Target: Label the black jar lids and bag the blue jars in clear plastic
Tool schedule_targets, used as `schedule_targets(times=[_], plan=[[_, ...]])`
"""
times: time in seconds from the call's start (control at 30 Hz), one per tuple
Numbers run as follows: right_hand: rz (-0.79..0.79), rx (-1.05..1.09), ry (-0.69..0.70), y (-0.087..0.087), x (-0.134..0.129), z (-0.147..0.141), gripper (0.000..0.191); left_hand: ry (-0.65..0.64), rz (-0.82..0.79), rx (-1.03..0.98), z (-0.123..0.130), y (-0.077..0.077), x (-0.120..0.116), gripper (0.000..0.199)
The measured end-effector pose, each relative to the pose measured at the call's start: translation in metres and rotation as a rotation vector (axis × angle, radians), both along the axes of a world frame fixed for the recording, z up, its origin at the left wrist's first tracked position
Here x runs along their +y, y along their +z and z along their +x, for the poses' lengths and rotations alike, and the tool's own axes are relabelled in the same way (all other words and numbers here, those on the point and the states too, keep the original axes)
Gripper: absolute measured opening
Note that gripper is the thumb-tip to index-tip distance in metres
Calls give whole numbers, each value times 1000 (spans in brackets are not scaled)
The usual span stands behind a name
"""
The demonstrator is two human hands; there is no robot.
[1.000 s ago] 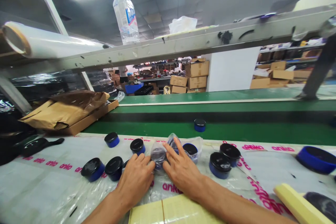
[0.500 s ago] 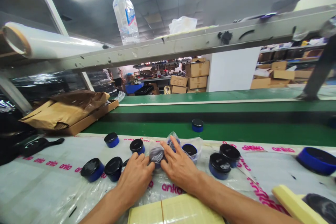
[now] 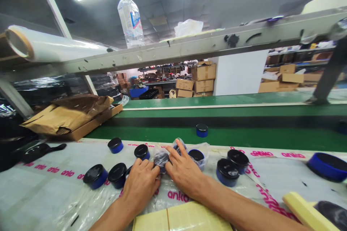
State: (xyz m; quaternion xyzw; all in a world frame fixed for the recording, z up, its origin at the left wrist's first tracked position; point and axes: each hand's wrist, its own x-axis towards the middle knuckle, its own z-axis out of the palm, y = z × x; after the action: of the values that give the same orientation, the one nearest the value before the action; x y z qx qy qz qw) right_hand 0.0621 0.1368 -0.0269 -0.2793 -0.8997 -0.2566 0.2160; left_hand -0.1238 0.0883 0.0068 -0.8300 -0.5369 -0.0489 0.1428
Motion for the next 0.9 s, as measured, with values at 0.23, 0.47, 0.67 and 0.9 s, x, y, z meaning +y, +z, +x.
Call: schedule_targets(times=[0.23,0.47,0.67,0.9], plan=[[-368,59,-41,37,-8,-3,9,31,-30,-180,-3,2,2,8],[-502,94,-22,62,-3,2,20,78,-94,-359,-6,10,7,15],[-630,216,-82,70,1,4,15,109,-246,-506,-12,30,14,22],[-808,217,-48,76,9,10,34,46,-452,-688,-22,37,33,24]])
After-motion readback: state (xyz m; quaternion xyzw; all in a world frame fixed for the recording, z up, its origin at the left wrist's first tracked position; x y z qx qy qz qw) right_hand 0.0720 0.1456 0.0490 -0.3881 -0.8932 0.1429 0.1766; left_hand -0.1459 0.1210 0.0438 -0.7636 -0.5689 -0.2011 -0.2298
